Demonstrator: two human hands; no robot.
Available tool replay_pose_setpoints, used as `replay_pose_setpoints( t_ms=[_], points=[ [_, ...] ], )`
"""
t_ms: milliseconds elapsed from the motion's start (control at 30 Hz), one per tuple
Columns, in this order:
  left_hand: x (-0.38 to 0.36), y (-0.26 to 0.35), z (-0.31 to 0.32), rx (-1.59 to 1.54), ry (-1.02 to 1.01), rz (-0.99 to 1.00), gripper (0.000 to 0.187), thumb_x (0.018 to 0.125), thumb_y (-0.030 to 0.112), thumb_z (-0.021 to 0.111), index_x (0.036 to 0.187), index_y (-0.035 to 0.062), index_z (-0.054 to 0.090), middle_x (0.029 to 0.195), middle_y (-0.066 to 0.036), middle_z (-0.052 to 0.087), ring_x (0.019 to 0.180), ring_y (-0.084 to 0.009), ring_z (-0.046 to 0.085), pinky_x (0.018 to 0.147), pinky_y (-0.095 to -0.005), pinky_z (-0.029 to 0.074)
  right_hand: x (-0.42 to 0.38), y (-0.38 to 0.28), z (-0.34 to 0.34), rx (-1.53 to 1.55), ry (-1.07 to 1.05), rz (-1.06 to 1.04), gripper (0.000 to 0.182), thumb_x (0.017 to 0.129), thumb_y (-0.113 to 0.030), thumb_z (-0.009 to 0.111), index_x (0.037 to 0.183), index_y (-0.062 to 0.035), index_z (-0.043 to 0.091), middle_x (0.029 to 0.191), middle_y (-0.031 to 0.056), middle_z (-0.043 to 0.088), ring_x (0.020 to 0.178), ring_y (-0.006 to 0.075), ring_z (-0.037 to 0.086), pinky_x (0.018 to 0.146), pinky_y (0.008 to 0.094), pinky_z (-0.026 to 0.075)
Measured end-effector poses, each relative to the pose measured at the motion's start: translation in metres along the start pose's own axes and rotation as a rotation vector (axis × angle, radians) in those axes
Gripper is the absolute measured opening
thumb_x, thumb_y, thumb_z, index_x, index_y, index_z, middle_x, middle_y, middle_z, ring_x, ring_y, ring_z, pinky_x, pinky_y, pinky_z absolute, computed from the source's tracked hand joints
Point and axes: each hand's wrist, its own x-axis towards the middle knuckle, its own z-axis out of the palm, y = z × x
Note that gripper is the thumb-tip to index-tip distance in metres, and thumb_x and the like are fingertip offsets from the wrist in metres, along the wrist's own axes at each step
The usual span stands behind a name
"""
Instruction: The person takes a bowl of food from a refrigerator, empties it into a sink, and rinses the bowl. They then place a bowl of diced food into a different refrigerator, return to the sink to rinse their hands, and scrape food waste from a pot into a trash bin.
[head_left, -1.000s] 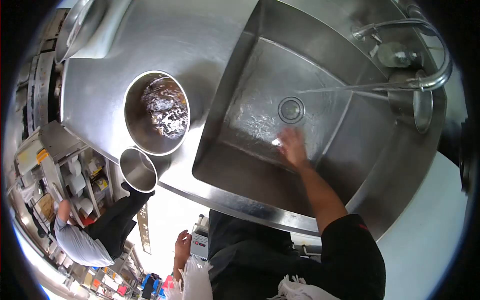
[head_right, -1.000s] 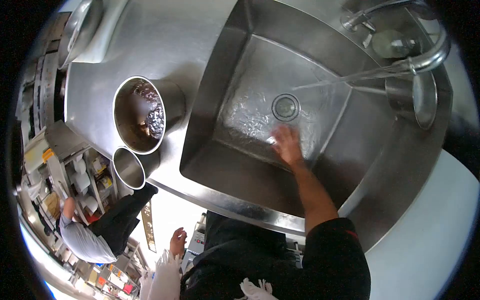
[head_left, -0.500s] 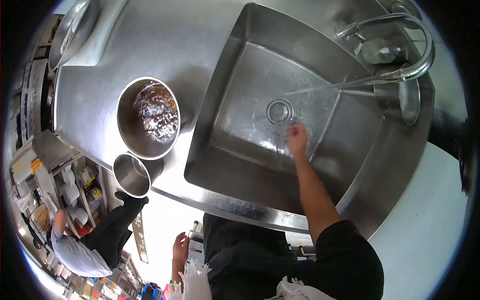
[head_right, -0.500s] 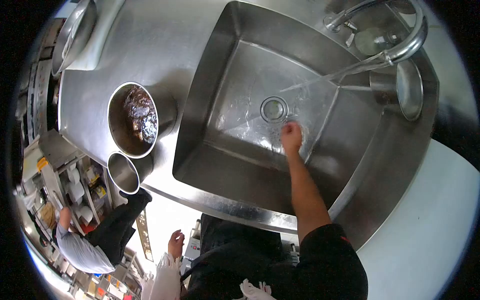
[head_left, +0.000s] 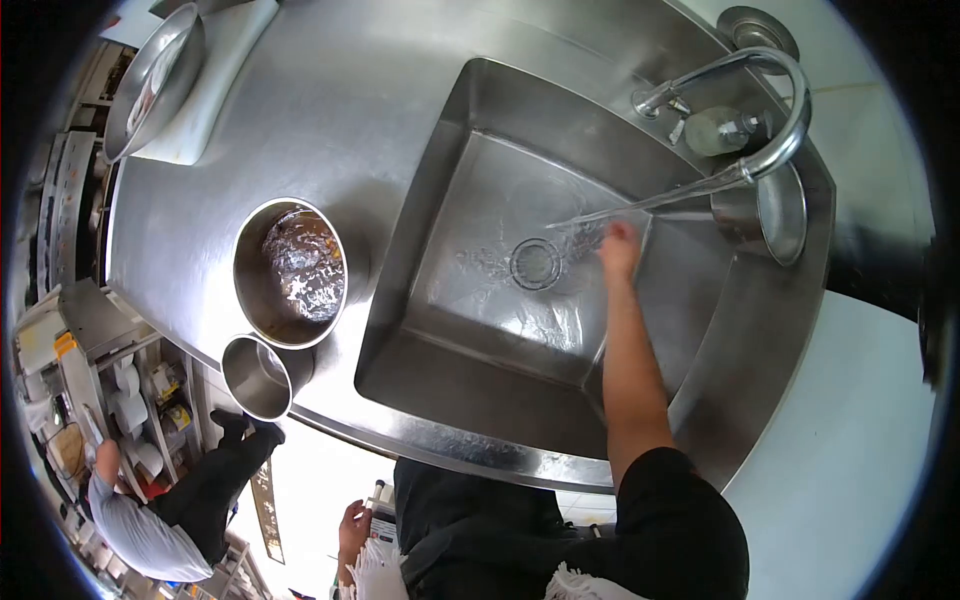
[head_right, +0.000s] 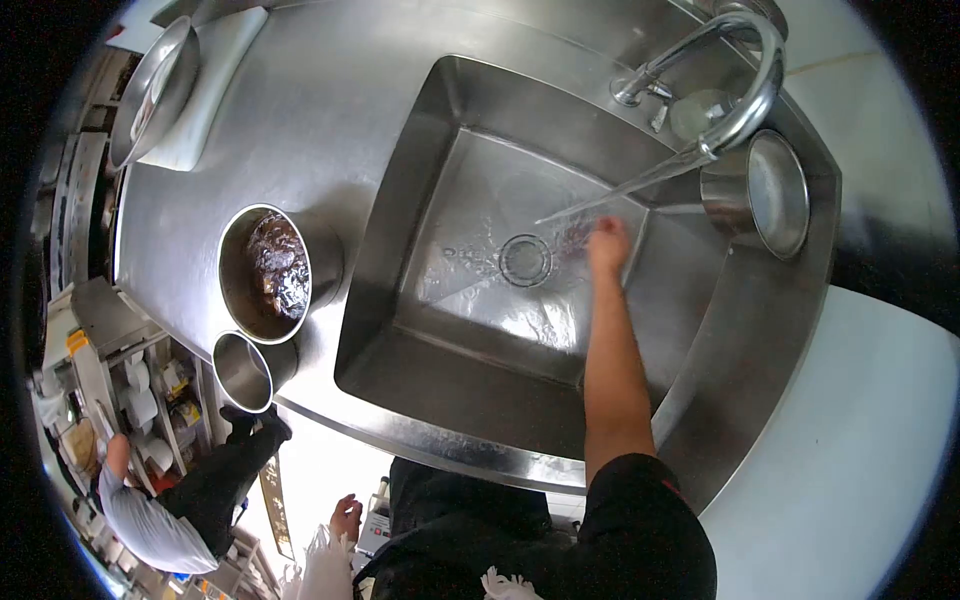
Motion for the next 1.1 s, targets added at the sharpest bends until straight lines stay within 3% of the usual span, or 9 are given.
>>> replay_pose_setpoints(
  t_ms=[100,167,267,367,467,667,733,1033,1100],
  points=[
    [0.016,-0.028,0.004,-0.001,0.095,0.147,0.043,0.095,0.026,0.066,0.131,0.0043,0.058,0.107,-0.010,0.068,0.081,-0.0171,0.065,0.067,-0.0299,0.055,0.078,0.024,-0.032,0.433,0.108,0.295,0.019,0.087,-0.012,0.058,0.100,0.0006,0.063,0.089,0.0081,0.064,0.080,0.0205,0.062,0.061,0.0385,0.051],
    [0.018,-0.032,0.007,-0.014,0.137,0.197,0.042,0.095,0.027,0.066,0.131,0.0055,0.059,0.102,-0.006,0.068,0.075,-0.0136,0.063,0.062,-0.0277,0.055,0.071,-0.052,-0.049,0.385,0.329,0.174,0.019,0.089,-0.012,0.056,0.097,0.0040,0.061,0.091,0.0120,0.065,0.081,0.0257,0.062,0.066,0.0431,0.049],
    [0.012,-0.024,0.006,0.009,0.091,0.135,0.043,0.095,0.027,0.066,0.132,0.0057,0.058,0.102,-0.007,0.068,0.076,-0.0138,0.064,0.063,-0.0287,0.056,0.061,-0.106,-0.060,-0.020,0.696,-0.450,0.022,0.091,-0.015,0.056,0.097,0.0056,0.060,0.097,0.0181,0.066,0.089,0.0331,0.063,0.076,0.0463,0.049],
    [0.002,-0.002,0.005,-0.024,-0.006,0.034,0.045,0.097,0.024,0.064,0.135,0.0012,0.053,0.111,-0.013,0.067,0.088,-0.0181,0.066,0.073,-0.0306,0.054,0.082,-0.088,-0.036,-0.134,0.732,-0.476,0.027,0.093,-0.020,0.060,0.100,0.0053,0.062,0.102,0.0227,0.065,0.098,0.0384,0.061,0.086,0.0469,0.047],
    [-0.008,0.017,0.005,0.032,0.018,0.039,0.044,0.099,0.018,0.061,0.136,-0.0020,0.050,0.115,-0.016,0.067,0.098,-0.0226,0.068,0.082,-0.0319,0.054,0.073,-0.015,0.005,-0.530,0.217,-0.629,0.028,0.092,-0.021,0.064,0.105,0.0041,0.063,0.105,0.0216,0.065,0.101,0.0377,0.061,0.089,0.0460,0.048],
    [0.028,-0.061,0.004,0.007,0.109,0.144,0.044,0.095,0.031,0.065,0.131,0.0052,0.059,0.104,-0.011,0.068,0.077,-0.0161,0.065,0.066,-0.0299,0.056,0.055,0.028,-0.001,-0.173,0.171,-0.295,0.025,0.093,-0.020,0.063,0.107,0.0005,0.064,0.101,0.0156,0.066,0.096,0.0282,0.064,0.080,0.0374,0.053],
    [0.041,-0.067,0.007,0.027,0.073,0.153,0.045,0.096,0.030,0.065,0.133,0.0056,0.057,0.107,-0.011,0.067,0.086,-0.0173,0.065,0.068,-0.0306,0.057,0.035,-0.018,-0.013,0.235,0.068,0.222,0.020,0.095,-0.020,0.061,0.105,-0.0026,0.064,0.096,0.0115,0.066,0.086,0.0222,0.065,0.070,0.0326,0.055],
    [0.017,0.017,0.014,0.005,-0.012,0.086,0.047,0.098,0.030,0.063,0.137,0.0061,0.052,0.115,-0.013,0.065,0.095,-0.0195,0.065,0.074,-0.0324,0.057,-0.043,-0.083,0.014,1.248,-0.705,0.481,0.024,0.097,-0.027,0.061,0.099,-0.0030,0.062,0.084,0.0080,0.062,0.077,0.0210,0.065,0.068,0.0377,0.056],
    [0.021,0.012,0.010,-0.018,0.002,0.098,0.047,0.098,0.031,0.063,0.137,0.0053,0.053,0.114,-0.013,0.065,0.096,-0.0195,0.065,0.074,-0.0321,0.057,-0.062,-0.107,-0.011,0.922,-0.502,0.455,0.021,0.100,-0.025,0.057,0.100,-0.0046,0.063,0.088,0.0079,0.064,0.079,0.0194,0.064,0.071,0.0351,0.054]
  ],
)
